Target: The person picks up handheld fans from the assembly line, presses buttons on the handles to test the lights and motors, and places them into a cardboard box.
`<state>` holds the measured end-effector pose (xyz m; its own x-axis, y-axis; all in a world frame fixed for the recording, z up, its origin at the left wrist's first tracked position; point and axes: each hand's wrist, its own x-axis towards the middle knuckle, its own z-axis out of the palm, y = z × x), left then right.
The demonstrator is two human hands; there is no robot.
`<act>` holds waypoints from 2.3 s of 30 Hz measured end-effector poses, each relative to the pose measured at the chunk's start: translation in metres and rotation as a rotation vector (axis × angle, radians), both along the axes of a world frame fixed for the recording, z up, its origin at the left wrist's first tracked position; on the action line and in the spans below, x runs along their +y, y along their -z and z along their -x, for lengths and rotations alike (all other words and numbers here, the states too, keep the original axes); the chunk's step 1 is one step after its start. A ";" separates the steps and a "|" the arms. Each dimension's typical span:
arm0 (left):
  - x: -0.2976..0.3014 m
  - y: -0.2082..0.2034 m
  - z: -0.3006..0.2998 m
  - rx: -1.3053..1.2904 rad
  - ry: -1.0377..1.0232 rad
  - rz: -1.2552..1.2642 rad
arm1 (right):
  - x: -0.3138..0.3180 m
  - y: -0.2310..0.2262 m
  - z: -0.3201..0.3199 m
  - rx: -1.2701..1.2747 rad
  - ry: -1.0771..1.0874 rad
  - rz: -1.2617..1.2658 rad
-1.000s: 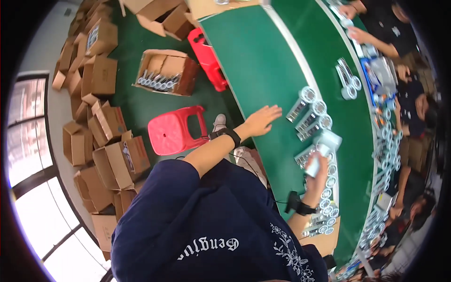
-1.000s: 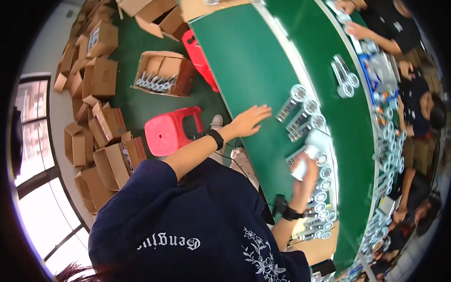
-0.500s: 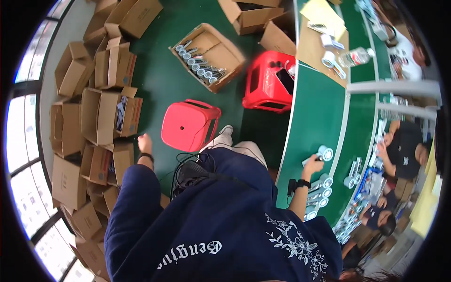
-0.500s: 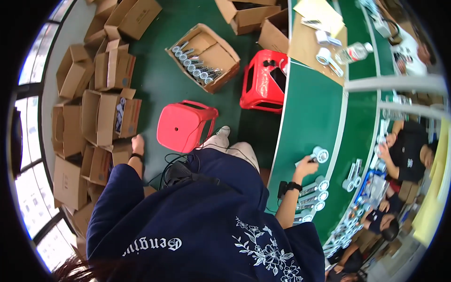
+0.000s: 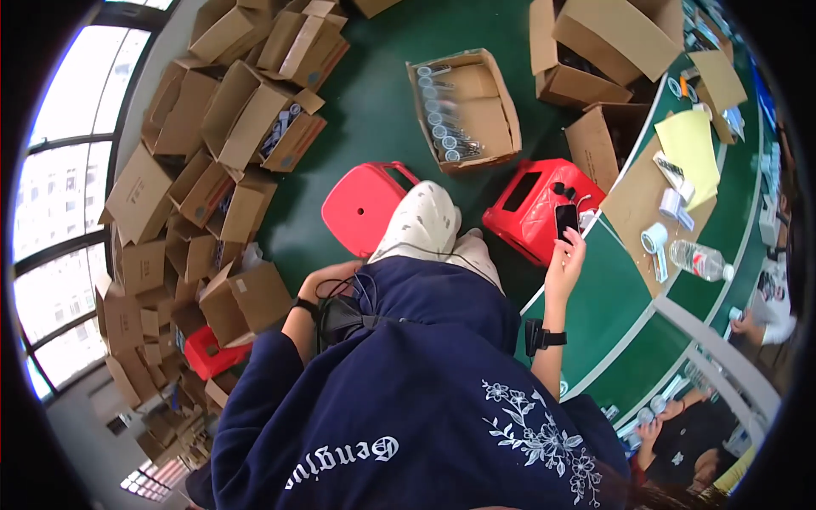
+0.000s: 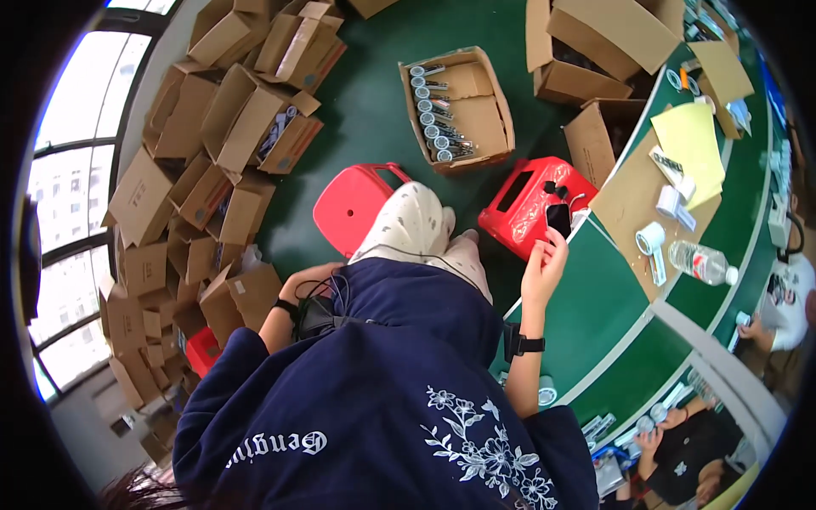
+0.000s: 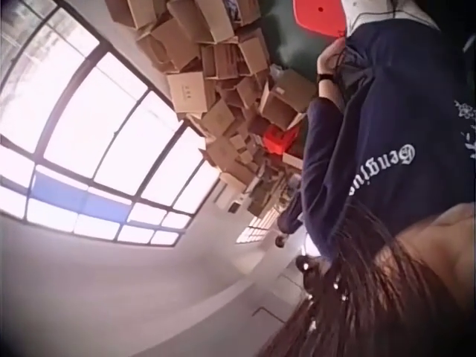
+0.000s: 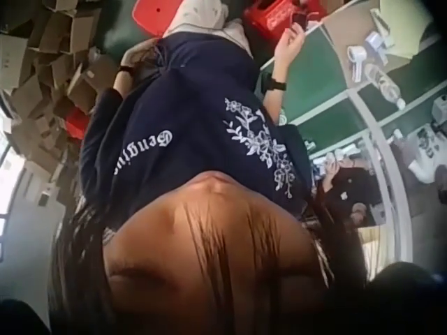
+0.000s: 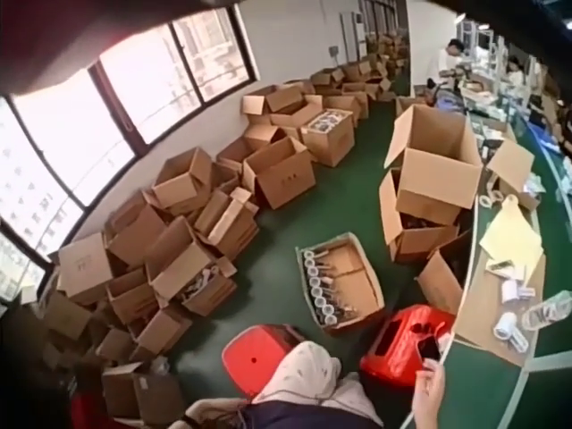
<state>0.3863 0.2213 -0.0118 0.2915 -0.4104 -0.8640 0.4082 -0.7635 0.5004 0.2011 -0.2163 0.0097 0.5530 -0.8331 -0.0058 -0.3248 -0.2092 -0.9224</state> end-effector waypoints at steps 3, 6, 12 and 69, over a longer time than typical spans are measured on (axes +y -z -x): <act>-0.015 0.034 -0.035 -0.488 0.670 0.359 | -0.012 0.035 -0.015 0.069 -0.237 -0.276; -0.039 0.040 -0.072 0.055 -0.046 -0.043 | -0.024 0.049 -0.017 0.286 -0.430 -0.448; -0.037 0.134 -0.135 -0.631 -0.253 -0.815 | 0.003 0.078 -0.062 0.171 -0.535 -0.722; -0.143 0.356 -0.241 -0.597 1.102 0.302 | 0.231 0.476 -0.278 1.062 -0.697 -0.347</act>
<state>0.6272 0.0781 -0.3678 -0.0175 -0.8357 -0.5490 -0.7077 -0.3775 0.5972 0.4793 0.0142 -0.4663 0.4567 -0.2441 -0.8554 -0.8409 -0.4323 -0.3256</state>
